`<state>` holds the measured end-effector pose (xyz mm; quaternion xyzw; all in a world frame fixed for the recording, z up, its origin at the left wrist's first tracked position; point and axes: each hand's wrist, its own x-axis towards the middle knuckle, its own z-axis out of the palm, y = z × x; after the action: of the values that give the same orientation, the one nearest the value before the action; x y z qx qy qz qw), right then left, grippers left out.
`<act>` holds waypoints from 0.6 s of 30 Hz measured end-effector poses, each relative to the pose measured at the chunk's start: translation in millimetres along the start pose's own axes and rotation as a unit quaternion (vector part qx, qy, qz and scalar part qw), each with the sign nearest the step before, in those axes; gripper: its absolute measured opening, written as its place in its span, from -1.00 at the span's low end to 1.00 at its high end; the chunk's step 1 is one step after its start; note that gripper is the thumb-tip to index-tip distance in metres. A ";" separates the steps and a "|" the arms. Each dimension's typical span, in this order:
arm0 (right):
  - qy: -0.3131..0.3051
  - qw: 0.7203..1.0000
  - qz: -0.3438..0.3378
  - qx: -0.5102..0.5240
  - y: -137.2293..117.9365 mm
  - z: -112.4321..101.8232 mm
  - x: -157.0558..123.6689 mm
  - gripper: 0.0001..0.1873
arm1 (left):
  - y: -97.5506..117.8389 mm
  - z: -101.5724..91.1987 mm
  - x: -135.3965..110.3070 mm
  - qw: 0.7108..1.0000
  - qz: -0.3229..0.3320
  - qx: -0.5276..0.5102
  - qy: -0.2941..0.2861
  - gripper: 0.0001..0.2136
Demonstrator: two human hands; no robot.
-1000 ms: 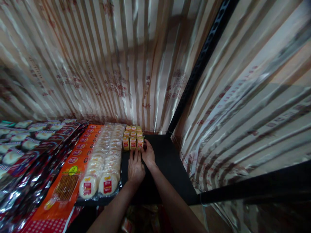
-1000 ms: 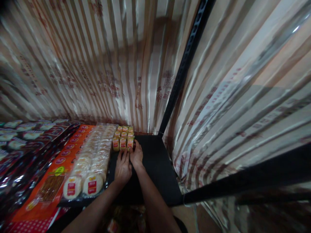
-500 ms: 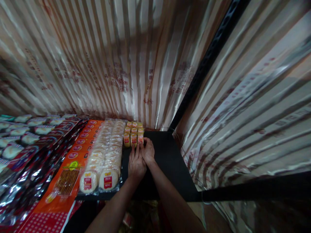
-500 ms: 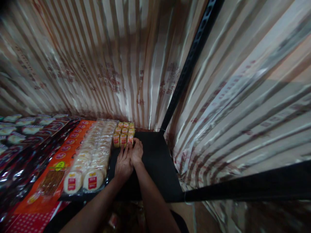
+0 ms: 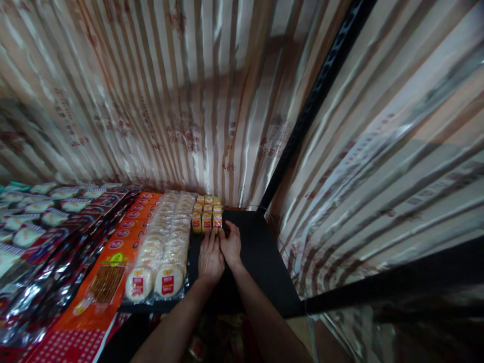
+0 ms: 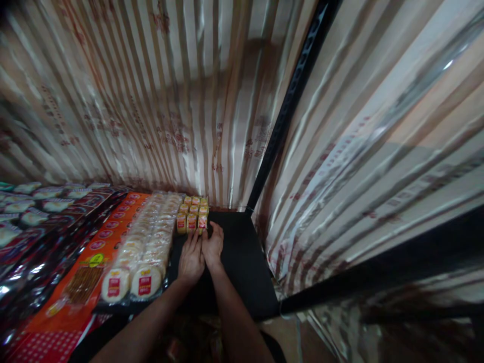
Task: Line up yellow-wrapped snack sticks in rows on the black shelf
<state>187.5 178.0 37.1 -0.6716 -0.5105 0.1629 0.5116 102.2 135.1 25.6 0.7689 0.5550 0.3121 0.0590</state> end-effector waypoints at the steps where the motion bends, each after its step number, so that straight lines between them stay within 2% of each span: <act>1: 0.007 1.000 -0.003 0.000 -0.9 -4.3 -4.7 -0.63 | 1.7 -2.2 -1.1 1.000 0.003 -0.004 -0.001 -0.53; 5: 0.008 1.000 -0.007 0.001 -4.1 -25.5 -32.1 -0.66 | 12.8 -14.6 -12.9 1.000 0.000 -0.028 -0.004 -0.61; 9: -0.024 1.000 0.004 0.002 -10.8 -47.0 -70.4 -0.67 | 26.8 -31.6 -39.8 0.997 -0.003 -0.073 -0.024 -0.64; 14: -0.068 0.998 0.005 0.009 -16.8 -69.2 -131.2 -0.67 | 37.8 -55.8 -98.1 0.992 -0.013 -0.115 -0.043 -0.68; 18: -0.142 0.989 -0.031 -0.028 -7.9 -80.8 -187.6 -0.66 | 31.4 -70.3 -156.7 0.989 -0.034 -0.133 -0.058 -0.72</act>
<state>163.5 -24.4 21.1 -0.6396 -0.6028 0.2265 0.4198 59.9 -34.2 30.6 0.7519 0.5301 0.3353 0.2033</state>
